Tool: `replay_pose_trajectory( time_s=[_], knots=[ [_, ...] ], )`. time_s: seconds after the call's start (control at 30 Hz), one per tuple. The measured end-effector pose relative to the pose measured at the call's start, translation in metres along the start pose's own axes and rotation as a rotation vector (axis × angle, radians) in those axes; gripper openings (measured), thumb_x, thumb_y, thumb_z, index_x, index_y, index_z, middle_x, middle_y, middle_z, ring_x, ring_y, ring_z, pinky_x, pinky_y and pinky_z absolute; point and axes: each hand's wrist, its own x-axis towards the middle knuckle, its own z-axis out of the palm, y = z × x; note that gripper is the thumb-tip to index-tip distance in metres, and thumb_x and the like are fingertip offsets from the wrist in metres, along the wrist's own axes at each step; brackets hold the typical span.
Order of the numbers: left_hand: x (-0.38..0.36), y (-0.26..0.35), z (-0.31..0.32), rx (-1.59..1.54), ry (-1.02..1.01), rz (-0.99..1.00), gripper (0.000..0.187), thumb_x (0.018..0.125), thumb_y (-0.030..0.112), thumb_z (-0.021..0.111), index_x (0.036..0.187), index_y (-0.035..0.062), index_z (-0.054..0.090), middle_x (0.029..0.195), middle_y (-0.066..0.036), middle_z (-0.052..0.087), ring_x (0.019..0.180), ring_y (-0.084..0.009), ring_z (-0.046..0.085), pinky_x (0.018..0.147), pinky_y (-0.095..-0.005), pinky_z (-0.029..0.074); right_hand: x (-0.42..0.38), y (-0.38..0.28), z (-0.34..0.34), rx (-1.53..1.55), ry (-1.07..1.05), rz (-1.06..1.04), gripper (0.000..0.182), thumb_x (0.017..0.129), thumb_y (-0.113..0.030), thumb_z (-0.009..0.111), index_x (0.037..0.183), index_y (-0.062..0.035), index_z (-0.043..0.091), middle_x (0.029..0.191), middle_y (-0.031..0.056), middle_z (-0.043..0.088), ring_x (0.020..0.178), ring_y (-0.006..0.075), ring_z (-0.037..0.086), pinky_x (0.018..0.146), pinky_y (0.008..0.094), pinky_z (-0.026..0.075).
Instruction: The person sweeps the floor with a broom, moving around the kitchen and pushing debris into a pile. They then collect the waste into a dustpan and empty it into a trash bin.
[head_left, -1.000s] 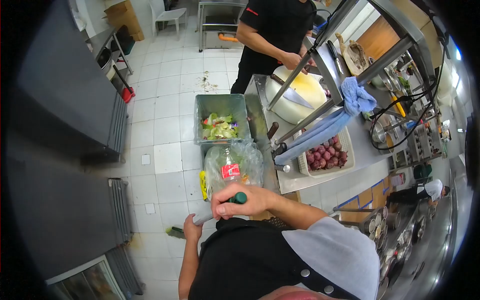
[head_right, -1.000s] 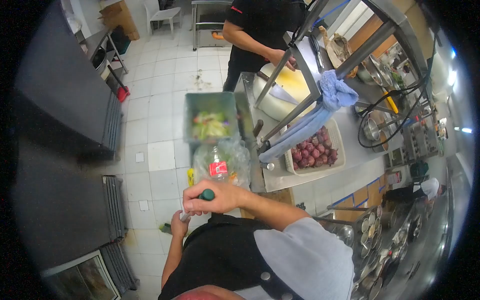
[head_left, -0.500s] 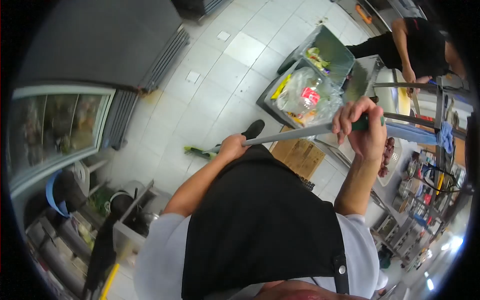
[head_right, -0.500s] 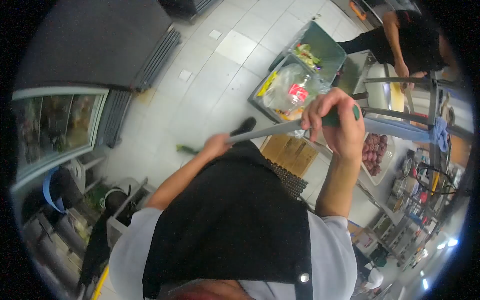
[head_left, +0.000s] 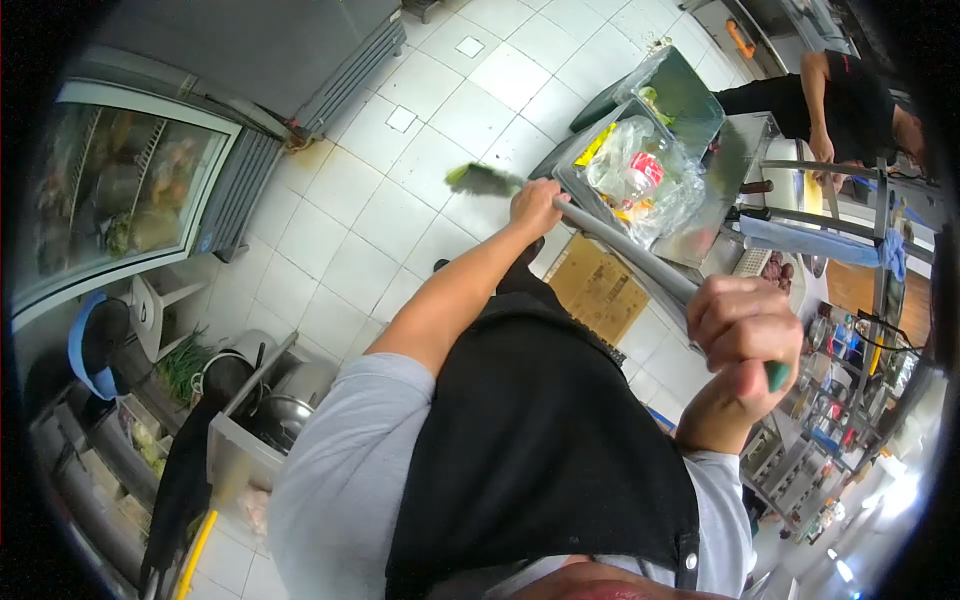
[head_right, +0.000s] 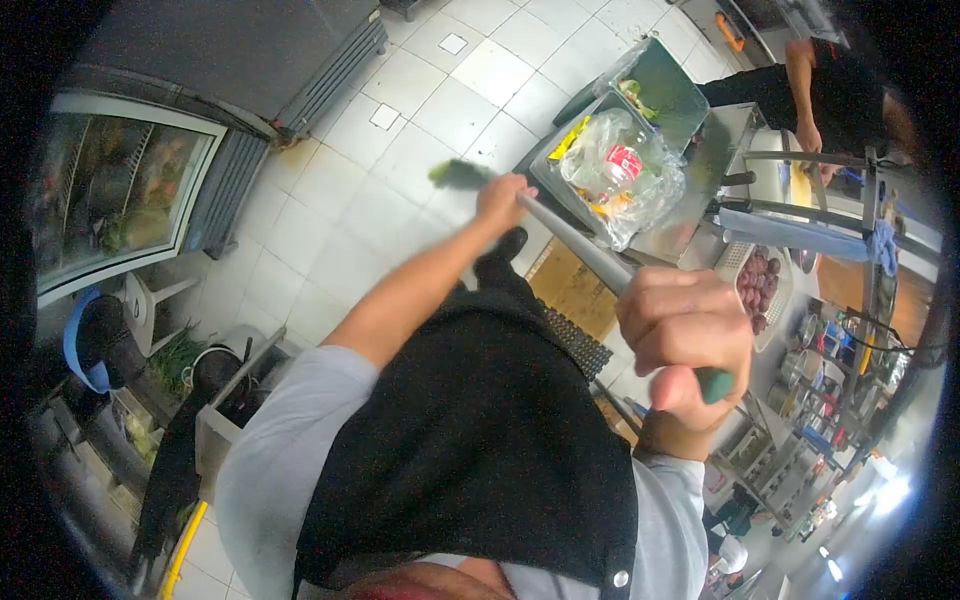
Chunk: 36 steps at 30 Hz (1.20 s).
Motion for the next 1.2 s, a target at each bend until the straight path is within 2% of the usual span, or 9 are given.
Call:
replay_pose_trajectory(
  time_s=[0.33, 0.4, 0.53, 0.67, 0.77, 0.8, 0.9, 1.0, 1.2],
  knots=[
    [-0.042, 0.047, -0.008, -0.179, -0.018, 0.212, 0.026, 0.091, 0.027, 0.083, 0.089, 0.005, 0.07, 0.091, -0.016, 0.068, 0.091, -0.0395, 0.066, 0.082, -0.0514, 0.052, -0.031, -0.061, -0.081, 0.016, 0.036, -0.15, 0.057, 0.108, -0.053, 0.061, 0.087, -0.0003, 0.071, 0.065, 0.0086, 0.062, 0.056, 0.0204, 0.062, 0.051, 0.0369, 0.054],
    [-0.084, 0.012, -0.007, -0.047, -0.058, 0.14, 0.019, 0.088, 0.022, 0.084, 0.091, 0.0065, 0.074, 0.091, -0.016, 0.069, 0.088, -0.0393, 0.067, 0.081, -0.0518, 0.052, -0.039, -0.033, -0.096, 0.281, 0.055, -0.032, 0.052, 0.109, -0.049, 0.06, 0.096, 0.0001, 0.071, 0.074, 0.0119, 0.066, 0.059, 0.0219, 0.064, 0.053, 0.0368, 0.054],
    [-0.167, -0.087, -0.023, 0.187, 0.143, -0.104, 0.045, 0.094, 0.036, 0.078, 0.066, 0.0042, 0.064, 0.08, -0.021, 0.065, 0.084, -0.0442, 0.064, 0.076, -0.0568, 0.05, -0.062, 0.086, -0.081, 0.444, 0.135, 0.463, 0.041, 0.111, -0.037, 0.059, 0.108, 0.002, 0.072, 0.09, 0.0132, 0.072, 0.073, 0.0191, 0.067, 0.064, 0.0315, 0.054],
    [-0.206, -0.207, -0.033, 0.46, 0.184, -0.613, 0.023, 0.087, 0.025, 0.082, 0.085, 0.0072, 0.068, 0.094, -0.018, 0.068, 0.1, -0.0407, 0.064, 0.088, -0.0544, 0.052, -0.038, 0.166, -0.015, 0.477, -0.237, 0.674, 0.035, 0.113, -0.032, 0.06, 0.106, -0.0009, 0.075, 0.097, 0.0048, 0.073, 0.09, 0.0121, 0.066, 0.078, 0.0304, 0.056],
    [-0.153, -0.223, -0.023, 0.235, 0.356, -0.191, 0.019, 0.073, 0.006, 0.081, 0.088, 0.0084, 0.07, 0.096, -0.016, 0.069, 0.103, -0.0402, 0.065, 0.093, -0.053, 0.053, -0.007, 0.156, -0.027, 0.316, -0.273, 0.323, 0.028, 0.11, -0.024, 0.064, 0.101, 0.0017, 0.072, 0.096, 0.0133, 0.072, 0.091, 0.0252, 0.07, 0.085, 0.0395, 0.055],
    [-0.119, -0.203, -0.009, 0.197, 0.405, -0.204, 0.033, 0.062, -0.006, 0.074, 0.091, 0.0099, 0.073, 0.099, -0.013, 0.07, 0.105, -0.0397, 0.065, 0.097, -0.05, 0.053, 0.0, 0.148, -0.042, 0.286, -0.255, 0.287, 0.028, 0.109, -0.022, 0.064, 0.098, 0.0028, 0.071, 0.095, 0.0146, 0.072, 0.092, 0.0285, 0.071, 0.086, 0.0415, 0.055],
    [-0.001, -0.15, 0.037, -0.06, 0.458, -0.08, 0.035, 0.064, -0.012, 0.067, 0.09, 0.0114, 0.069, 0.099, -0.011, 0.07, 0.104, -0.0368, 0.065, 0.096, -0.0452, 0.053, 0.009, 0.125, -0.093, 0.189, -0.124, 0.235, 0.035, 0.104, -0.026, 0.067, 0.087, 0.0039, 0.069, 0.084, 0.0154, 0.07, 0.09, 0.0347, 0.072, 0.082, 0.046, 0.056],
    [0.085, -0.075, 0.053, -0.092, 0.387, -0.041, 0.017, 0.09, 0.018, 0.08, 0.09, 0.0081, 0.067, 0.089, -0.014, 0.068, 0.098, -0.0377, 0.066, 0.093, -0.0468, 0.053, 0.015, 0.096, -0.121, 0.045, 0.001, 0.181, 0.042, 0.103, -0.033, 0.066, 0.08, 0.0015, 0.068, 0.071, 0.0114, 0.065, 0.077, 0.0351, 0.072, 0.071, 0.0452, 0.055],
    [0.096, 0.036, 0.014, 0.055, 0.412, 0.24, 0.025, 0.094, 0.022, 0.078, 0.082, 0.0042, 0.066, 0.09, -0.016, 0.068, 0.097, -0.0401, 0.065, 0.092, -0.0519, 0.052, -0.014, 0.066, -0.218, 0.25, 0.15, -0.022, 0.05, 0.107, -0.043, 0.063, 0.077, -0.0029, 0.065, 0.063, 0.0094, 0.061, 0.061, 0.0301, 0.066, 0.058, 0.0422, 0.05]
  ],
)
